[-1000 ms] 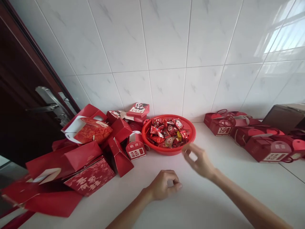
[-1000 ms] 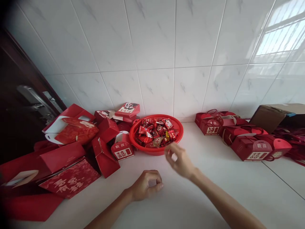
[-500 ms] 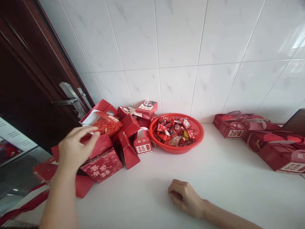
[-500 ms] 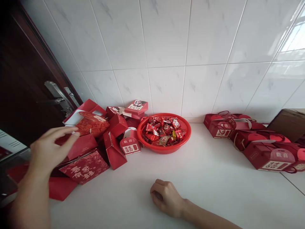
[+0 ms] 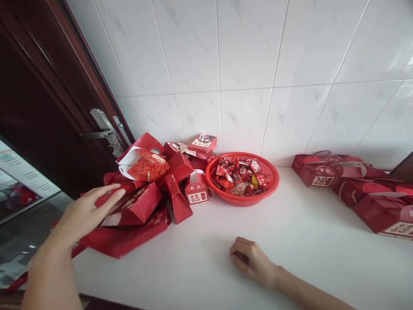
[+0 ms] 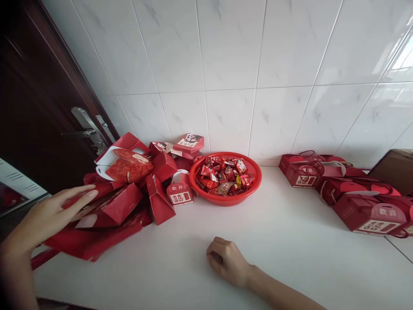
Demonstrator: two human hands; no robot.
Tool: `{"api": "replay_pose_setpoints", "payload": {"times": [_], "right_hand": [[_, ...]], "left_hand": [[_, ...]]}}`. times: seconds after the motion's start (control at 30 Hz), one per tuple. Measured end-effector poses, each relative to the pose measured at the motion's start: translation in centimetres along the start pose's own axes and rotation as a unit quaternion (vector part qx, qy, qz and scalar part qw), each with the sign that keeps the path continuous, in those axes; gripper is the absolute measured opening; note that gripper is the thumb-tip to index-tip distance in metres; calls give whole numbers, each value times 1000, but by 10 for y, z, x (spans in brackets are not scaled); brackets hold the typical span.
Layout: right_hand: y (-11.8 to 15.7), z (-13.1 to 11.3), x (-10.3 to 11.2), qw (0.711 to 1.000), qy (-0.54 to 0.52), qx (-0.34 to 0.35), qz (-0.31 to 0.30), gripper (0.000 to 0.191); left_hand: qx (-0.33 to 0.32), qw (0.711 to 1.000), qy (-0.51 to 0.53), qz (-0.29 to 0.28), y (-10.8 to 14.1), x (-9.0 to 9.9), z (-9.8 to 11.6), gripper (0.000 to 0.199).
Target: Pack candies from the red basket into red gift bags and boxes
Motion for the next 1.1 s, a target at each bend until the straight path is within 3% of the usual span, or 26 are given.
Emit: {"api": "replay_pose_setpoints", "payload": {"times": [0.07,0.17,0.27,0.33,0.43,0.5,0.73,0.93,1.1], "right_hand": [[0,-1,1,1000,0,4,0,18],[1,-1,1,1000,3,7,-1,16],[1,-2,1,1000,7,12,-5,15],[1,-2,1,1000,7,13,-7,15],[1,-2,1,1000,5,10,-11,15],[1,-2,1,1000,2,5,-11,14],[2,-2,1,1000,-2,1,-9,16],[0,-3,2,1000,-2,1,-7,16],[-1,-5,3,1000,4,5,-6,16]], "left_hand": [[14,1000,17,20,14,3,4,55],[-67,988,108,83,51,-1,12,42],[-165,976,120,-71,95,-45,14,35],[-180,970,68,-149,123,-79,7,43],[-150,973,-29,-171,149,-116,-10,81],[-144,972,-66,-176,159,-131,-18,93],[-145,972,-120,-140,156,-143,-26,101],[-177,959,-132,-180,160,-149,-22,111],[-210,942,-108,-237,184,-150,4,112]]}}
Point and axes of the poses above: each hand's wrist, its own y-axis away from the middle knuckle, its own x-axis out of the back of the hand, z = x × y, the point moved 5 cm from there along -y, towards the middle knuckle, and after that the axes turned 15 degrees about x, right-handed, at the moved point
